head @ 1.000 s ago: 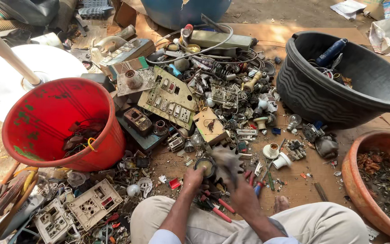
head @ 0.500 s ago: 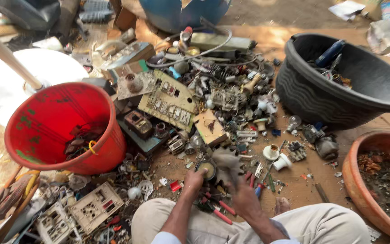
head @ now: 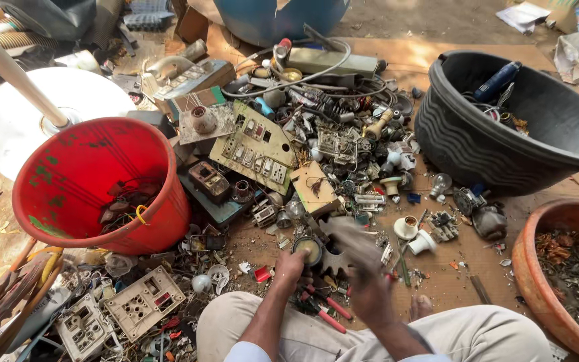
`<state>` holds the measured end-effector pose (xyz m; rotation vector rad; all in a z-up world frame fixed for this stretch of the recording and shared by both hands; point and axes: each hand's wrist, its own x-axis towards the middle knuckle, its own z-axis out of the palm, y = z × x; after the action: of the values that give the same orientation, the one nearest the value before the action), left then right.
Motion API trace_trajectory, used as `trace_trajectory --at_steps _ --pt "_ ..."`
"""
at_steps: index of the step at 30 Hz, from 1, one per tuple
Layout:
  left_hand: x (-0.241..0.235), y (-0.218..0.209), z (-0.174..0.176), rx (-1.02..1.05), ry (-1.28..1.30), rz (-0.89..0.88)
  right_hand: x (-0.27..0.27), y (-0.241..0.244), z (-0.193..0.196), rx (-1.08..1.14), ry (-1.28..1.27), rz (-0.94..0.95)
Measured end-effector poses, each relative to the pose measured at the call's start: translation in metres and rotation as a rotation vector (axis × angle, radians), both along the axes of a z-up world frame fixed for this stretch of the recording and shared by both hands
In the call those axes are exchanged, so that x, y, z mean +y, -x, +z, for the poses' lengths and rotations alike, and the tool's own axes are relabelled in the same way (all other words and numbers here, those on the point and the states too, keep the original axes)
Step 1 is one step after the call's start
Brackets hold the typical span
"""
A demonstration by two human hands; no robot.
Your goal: The person sits on the ground and uses a hammer to repeatedly strike a cylindrical metal component placed on a gear. The person also uses pliers to adjust the component's position. The task involves breaking down the metal object into smaller pieces amidst a pile of electronic scrap.
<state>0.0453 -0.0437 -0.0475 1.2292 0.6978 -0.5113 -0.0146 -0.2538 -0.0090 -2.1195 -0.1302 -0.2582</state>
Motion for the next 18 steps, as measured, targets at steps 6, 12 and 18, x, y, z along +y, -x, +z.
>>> trace_trajectory --at_steps 6,12,18 --pt "0.0 0.0 -0.003 -0.052 0.015 0.016 0.0 0.012 0.013 0.106 0.271 -0.027" --pt "-0.001 -0.001 -0.009 -0.059 -0.019 0.029 0.002 0.013 0.054 -0.102 -0.494 -0.027" --pt "-0.003 0.0 -0.006 -0.042 -0.042 0.002 0.0 0.004 0.001 -0.029 0.461 -0.002"
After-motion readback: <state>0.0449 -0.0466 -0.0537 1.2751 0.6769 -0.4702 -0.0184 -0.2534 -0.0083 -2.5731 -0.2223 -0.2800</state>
